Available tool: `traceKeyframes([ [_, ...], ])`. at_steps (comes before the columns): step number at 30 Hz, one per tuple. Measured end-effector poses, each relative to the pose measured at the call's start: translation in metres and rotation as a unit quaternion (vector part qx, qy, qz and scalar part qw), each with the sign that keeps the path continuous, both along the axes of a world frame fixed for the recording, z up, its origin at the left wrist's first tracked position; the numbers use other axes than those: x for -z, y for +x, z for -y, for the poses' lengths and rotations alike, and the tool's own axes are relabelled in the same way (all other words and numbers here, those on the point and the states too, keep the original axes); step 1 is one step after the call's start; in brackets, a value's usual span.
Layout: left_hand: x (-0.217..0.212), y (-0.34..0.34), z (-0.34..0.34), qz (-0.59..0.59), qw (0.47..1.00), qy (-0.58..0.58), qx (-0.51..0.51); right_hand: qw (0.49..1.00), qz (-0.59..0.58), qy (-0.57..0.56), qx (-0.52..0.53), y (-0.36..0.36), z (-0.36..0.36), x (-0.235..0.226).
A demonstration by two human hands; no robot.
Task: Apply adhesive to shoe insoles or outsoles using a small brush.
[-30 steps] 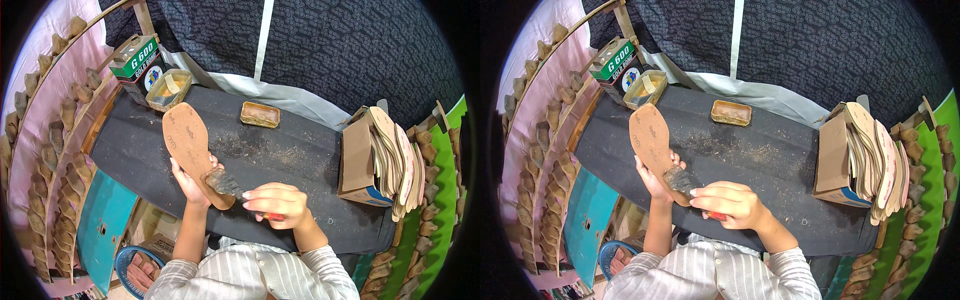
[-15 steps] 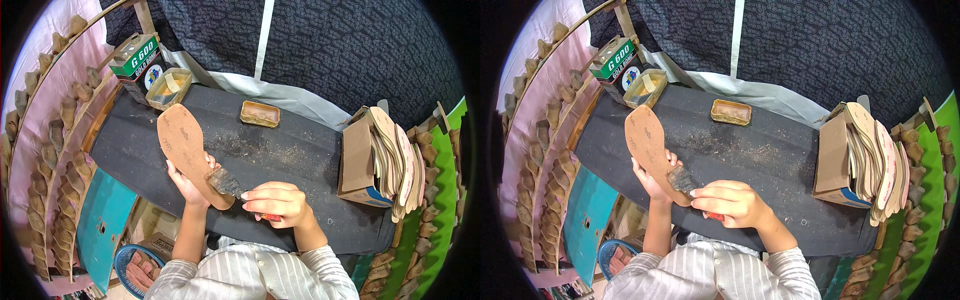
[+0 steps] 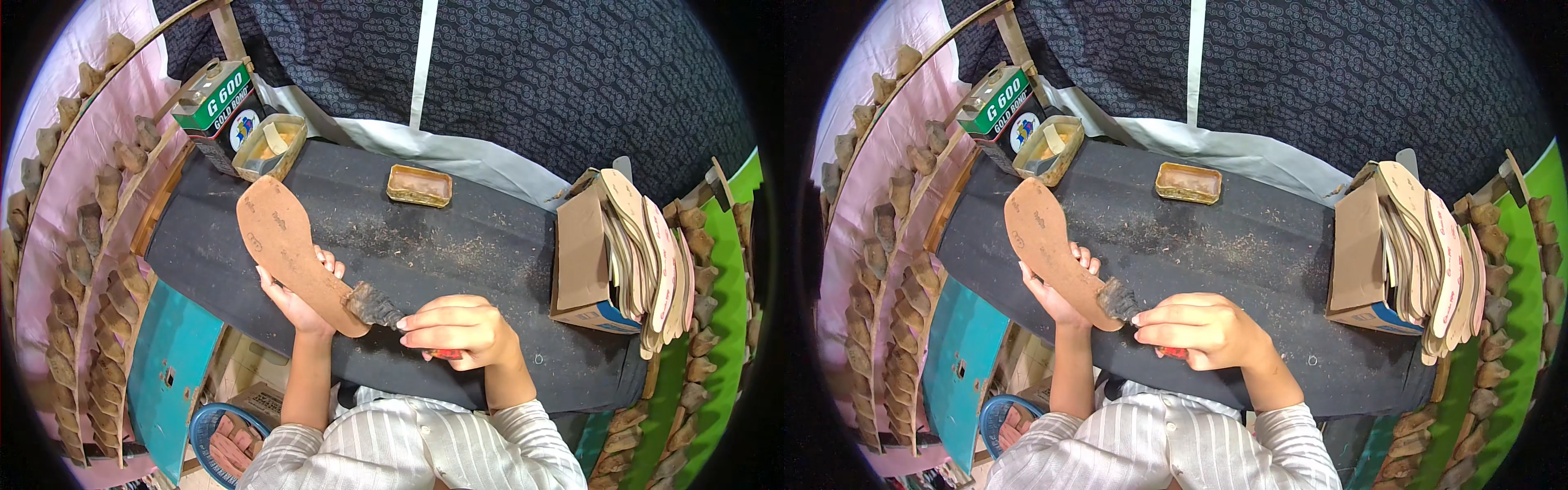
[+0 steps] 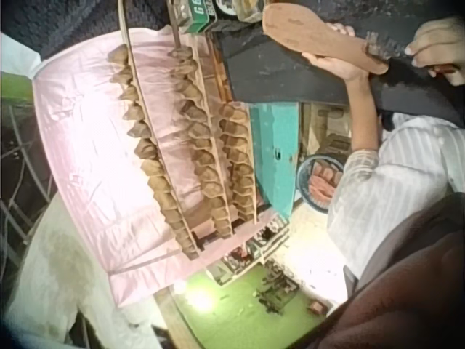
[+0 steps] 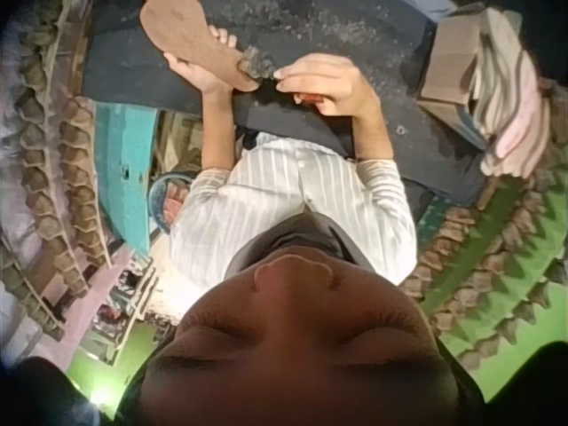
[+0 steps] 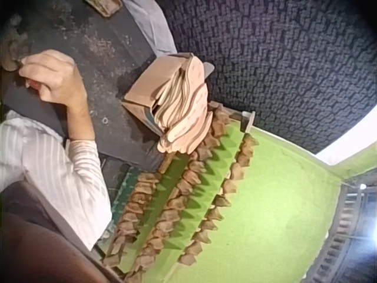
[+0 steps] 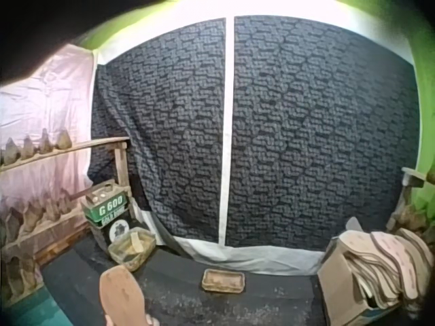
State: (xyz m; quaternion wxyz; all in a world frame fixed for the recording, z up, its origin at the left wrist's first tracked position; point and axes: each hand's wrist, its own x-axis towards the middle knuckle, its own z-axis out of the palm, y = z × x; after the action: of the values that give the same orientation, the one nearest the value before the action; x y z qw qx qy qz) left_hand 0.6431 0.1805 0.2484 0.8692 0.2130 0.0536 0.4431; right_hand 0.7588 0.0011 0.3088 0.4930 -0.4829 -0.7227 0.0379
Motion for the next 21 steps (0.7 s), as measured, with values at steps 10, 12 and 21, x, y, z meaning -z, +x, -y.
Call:
traceKeyframes([
  [10, 0.002, -0.003, -0.01, -0.009, 1.0, 0.011, -0.014, 0.999, -0.034, 0.014, -0.008, -0.004, -0.003, -0.001],
  [12, 0.0, -0.003, -0.009, -0.01, 1.0, 0.006, -0.019, 1.0, -0.026, 0.0, -0.013, -0.005, -0.004, -0.002],
  [21, 0.005, -0.002, -0.012, -0.002, 1.0, 0.007, -0.01, 0.998, -0.026, 0.001, -0.054, -0.003, -0.004, 0.004],
])
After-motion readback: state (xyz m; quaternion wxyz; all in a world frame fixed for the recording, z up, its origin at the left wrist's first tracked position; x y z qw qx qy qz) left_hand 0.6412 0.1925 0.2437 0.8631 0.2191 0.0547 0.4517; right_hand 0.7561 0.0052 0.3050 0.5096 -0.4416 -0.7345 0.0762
